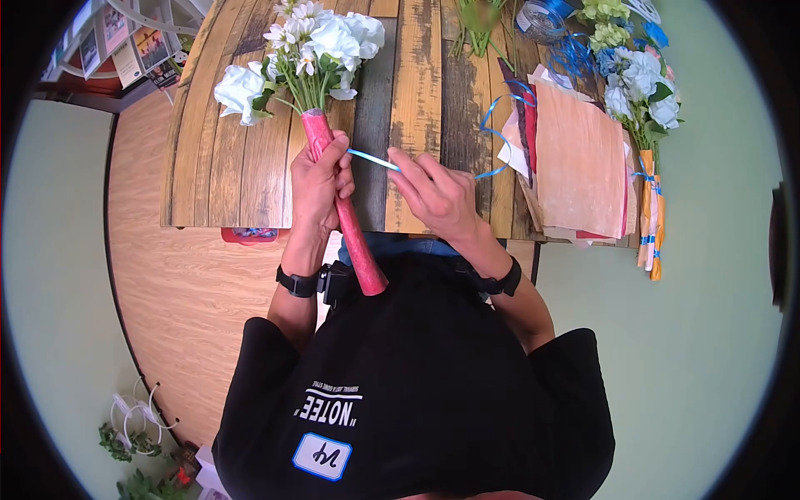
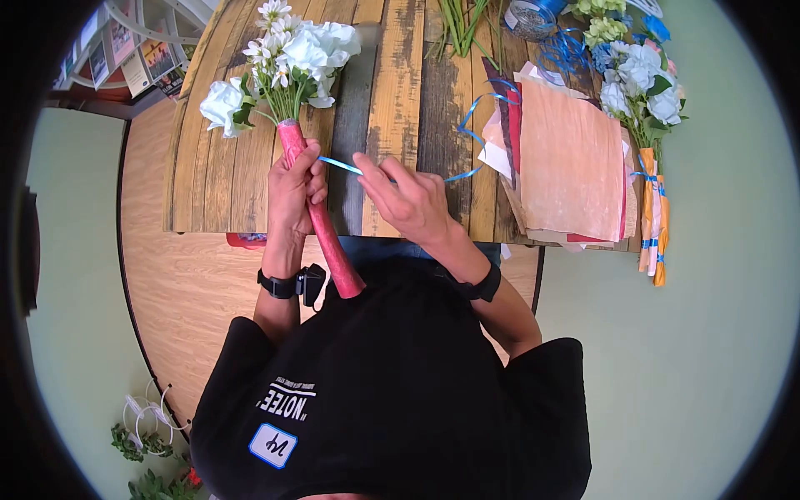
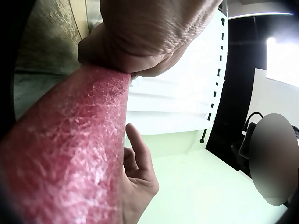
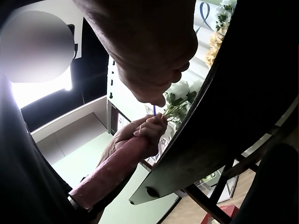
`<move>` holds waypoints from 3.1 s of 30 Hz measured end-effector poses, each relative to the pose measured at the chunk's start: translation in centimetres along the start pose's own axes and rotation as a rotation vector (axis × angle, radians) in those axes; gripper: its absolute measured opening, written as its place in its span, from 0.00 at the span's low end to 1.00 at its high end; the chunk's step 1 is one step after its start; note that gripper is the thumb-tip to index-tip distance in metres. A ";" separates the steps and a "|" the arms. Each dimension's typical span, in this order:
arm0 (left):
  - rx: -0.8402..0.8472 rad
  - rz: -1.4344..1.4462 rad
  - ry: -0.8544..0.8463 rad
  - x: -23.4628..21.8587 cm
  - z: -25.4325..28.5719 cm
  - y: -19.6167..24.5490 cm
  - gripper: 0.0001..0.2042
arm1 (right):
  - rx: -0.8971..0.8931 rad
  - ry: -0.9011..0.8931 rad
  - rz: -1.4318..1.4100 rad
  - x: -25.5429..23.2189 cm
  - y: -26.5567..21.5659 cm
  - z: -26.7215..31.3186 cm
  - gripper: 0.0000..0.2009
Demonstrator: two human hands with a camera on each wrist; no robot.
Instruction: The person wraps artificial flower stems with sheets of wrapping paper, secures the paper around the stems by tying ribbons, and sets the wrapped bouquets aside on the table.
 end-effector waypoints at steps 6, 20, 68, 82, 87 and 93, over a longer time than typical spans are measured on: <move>0.010 0.037 0.000 0.4 -0.2 0.2 0.06 | -0.074 0.059 -0.018 0.4 0.5 0.1 0.15; 0.009 -0.001 0.015 1.1 -0.3 0.2 0.07 | -0.028 0.068 -0.090 -0.1 1.2 0.1 0.15; -0.059 -0.077 -0.145 1.1 0.6 -0.8 0.10 | 0.960 -0.209 -0.778 -0.3 4.8 0.6 0.10; 0.121 -0.461 -0.300 1.3 2.4 -2.8 0.42 | 1.014 -0.312 -0.806 3.9 3.0 -2.5 0.11; 0.328 -0.650 -0.294 1.0 2.3 -3.8 0.42 | 0.896 -0.328 -0.771 4.8 2.7 -1.5 0.09; 0.362 -0.773 -0.263 1.4 2.7 -3.9 0.42 | 0.996 -0.316 -1.012 3.3 2.8 -1.2 0.09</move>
Point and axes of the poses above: each hand's wrist, its own z-axis away from the middle knuckle, its own x-axis out of the palm, y = z × x, the point moved 2 cm from there along -z, towards the middle knuckle, and after that the axes turned 11 degrees about z, right-handed, at the moved point
